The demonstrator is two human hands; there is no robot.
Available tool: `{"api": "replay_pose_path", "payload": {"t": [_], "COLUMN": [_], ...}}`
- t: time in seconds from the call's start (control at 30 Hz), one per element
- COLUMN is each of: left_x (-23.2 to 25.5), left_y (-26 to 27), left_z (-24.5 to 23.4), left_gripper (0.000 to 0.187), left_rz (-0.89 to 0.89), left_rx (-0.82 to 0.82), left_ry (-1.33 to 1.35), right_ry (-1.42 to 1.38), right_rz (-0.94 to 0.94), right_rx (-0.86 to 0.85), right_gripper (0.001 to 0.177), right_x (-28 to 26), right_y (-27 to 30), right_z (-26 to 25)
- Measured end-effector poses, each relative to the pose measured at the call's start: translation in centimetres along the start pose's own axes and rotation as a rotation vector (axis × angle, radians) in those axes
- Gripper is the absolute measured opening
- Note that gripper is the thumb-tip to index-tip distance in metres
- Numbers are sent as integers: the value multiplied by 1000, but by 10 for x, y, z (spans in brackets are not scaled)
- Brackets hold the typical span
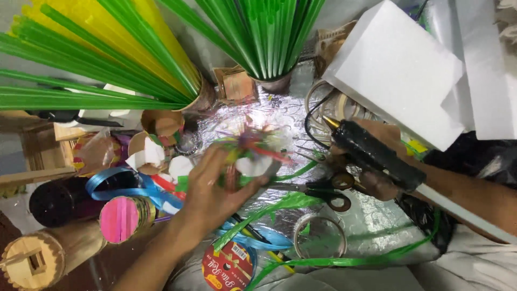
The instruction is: Cutting small green strips and using a hot glue gun to attach them to a central decorative base.
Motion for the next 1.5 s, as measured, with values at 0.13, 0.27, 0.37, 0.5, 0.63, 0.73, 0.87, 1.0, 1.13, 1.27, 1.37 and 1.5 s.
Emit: {"api": "replay_pose_path", "payload": {"t": [0.13, 0.27, 0.37, 0.5, 0.63, 0.73, 0.87, 1.0, 1.13, 1.27, 1.37, 1.5], "left_x": [-2, -17, -18, -26, -28, -28, -29, -31, -31, -24, -28, -28], "left_y": [-16, -20, -21, -24, -26, -28, -27, -32, -36, -38, -36, -30], "left_z": [15, 24, 25, 27, 30, 29, 24, 21, 21, 14, 12, 7], "left_gripper": [53, 40, 43, 44, 42, 36, 36, 29, 21, 19, 15, 13], "left_rz": [161, 230, 263, 295, 334, 374, 315, 212, 159, 240, 203, 223], "left_rx": [7, 77, 82, 93, 85, 92, 86, 97, 90, 111, 160, 214], "left_ry": [141, 126, 81, 70, 52, 65, 232, 291, 323, 277, 314, 390], "right_ry": [347, 300, 247, 210, 344, 368, 382, 322, 359, 372, 403, 374], "right_rz": [-21, -306, -214, -141, -206, -116, -109, -110, -127, -143, -153, -144], "right_rx": [-117, -176, -208, -339, -489, -593, -581, -578, -519, -510, -510, -517], "right_gripper": [38, 9, 38, 26, 33, 43, 38, 46, 43, 45, 49, 38], "right_x": [-44, -34, -38, -9, -19, -26, -32, -20, -20, -20, -22, -23], "right_y": [-59, -72, -89, -74, -78, -88, -96, -87, -89, -88, -90, -91], "right_z": [23, 41, 53, 50, 61, 73, 80, 70, 70, 68, 68, 69]}}
Point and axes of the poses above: each hand's wrist, its own y-axis away from the middle knuckle, its own z-axis out of the palm, x = y × z, the point moved 6 cm from there along -y, towards the middle knuckle, and after that the axes turned 4 degrees about -z, right-handed, at the moved point
